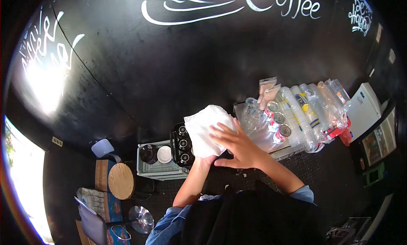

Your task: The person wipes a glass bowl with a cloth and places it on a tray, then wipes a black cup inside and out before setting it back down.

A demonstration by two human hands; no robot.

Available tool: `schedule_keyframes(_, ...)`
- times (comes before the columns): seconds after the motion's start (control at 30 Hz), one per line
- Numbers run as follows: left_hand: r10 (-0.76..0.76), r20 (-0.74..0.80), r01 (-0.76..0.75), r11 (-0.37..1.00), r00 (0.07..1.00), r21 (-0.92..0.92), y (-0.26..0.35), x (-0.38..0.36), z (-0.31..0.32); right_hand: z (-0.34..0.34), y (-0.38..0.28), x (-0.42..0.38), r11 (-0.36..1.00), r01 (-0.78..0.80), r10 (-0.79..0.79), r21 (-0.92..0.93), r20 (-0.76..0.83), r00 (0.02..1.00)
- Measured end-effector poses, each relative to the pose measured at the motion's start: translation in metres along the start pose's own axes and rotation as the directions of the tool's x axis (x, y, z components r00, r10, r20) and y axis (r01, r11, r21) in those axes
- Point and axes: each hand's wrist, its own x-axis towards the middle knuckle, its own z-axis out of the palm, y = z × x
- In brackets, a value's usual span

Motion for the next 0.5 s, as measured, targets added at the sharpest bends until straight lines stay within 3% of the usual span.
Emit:
schedule_keyframes(0.07, 0.033, -0.086, -0.027, 0.997, 0.996, 0.065, -0.011, 0.008, 0.013, -0.012, 0.000, 0.003, 0.994, -0.104, 0.110, 0.045, -0.162, 0.981)
schedule_keyframes(0.1, 0.115, -0.117, -0.093, 0.979, 0.986, 0.182, -0.020, 0.010, 0.017, -0.006, 0.004, 0.010, 0.984, -0.174, 0.159, -0.038, -0.256, 0.954)
schedule_keyframes(0.2, 0.018, -0.033, -0.014, 0.991, 0.999, 0.135, -0.032, 0.013, 0.013, 0.027, 0.005, 0.019, 0.962, -0.210, 0.152, -0.177, -0.293, 0.944)
schedule_keyframes(0.27, -0.009, 0.055, 0.006, 0.998, 0.998, 0.056, -0.028, 0.016, 0.014, 0.034, 0.001, 0.008, 0.995, -0.051, 0.039, -0.088, -0.132, 0.990)
schedule_keyframes(0.33, -0.027, 0.130, 0.029, 0.999, 0.991, -0.018, -0.023, 0.014, 0.019, 0.030, 0.003, -0.007, 0.999, 0.003, -0.008, -0.049, -0.108, 0.994)
schedule_keyframes(0.4, 0.018, 0.130, -0.036, 0.990, 0.991, 0.133, -0.023, 0.002, 0.030, 0.023, 0.012, -0.011, 0.981, -0.116, 0.095, -0.157, -0.134, 0.986)
schedule_keyframes(0.43, 0.064, -0.048, -0.058, 0.992, 0.997, 0.113, -0.026, 0.006, 0.032, 0.022, 0.014, -0.010, 0.969, -0.159, 0.128, -0.187, -0.168, 0.977)
schedule_keyframes(0.47, 0.107, 0.000, -0.107, 0.992, 0.994, 0.074, -0.031, 0.007, 0.030, 0.024, 0.011, -0.007, 0.969, -0.158, 0.127, -0.188, -0.167, 0.978)
schedule_keyframes(0.5, 0.191, 0.035, -0.192, 0.927, 0.981, 0.322, -0.035, 0.009, 0.025, 0.028, 0.005, -0.002, 0.975, -0.158, 0.129, -0.157, -0.179, 0.975)
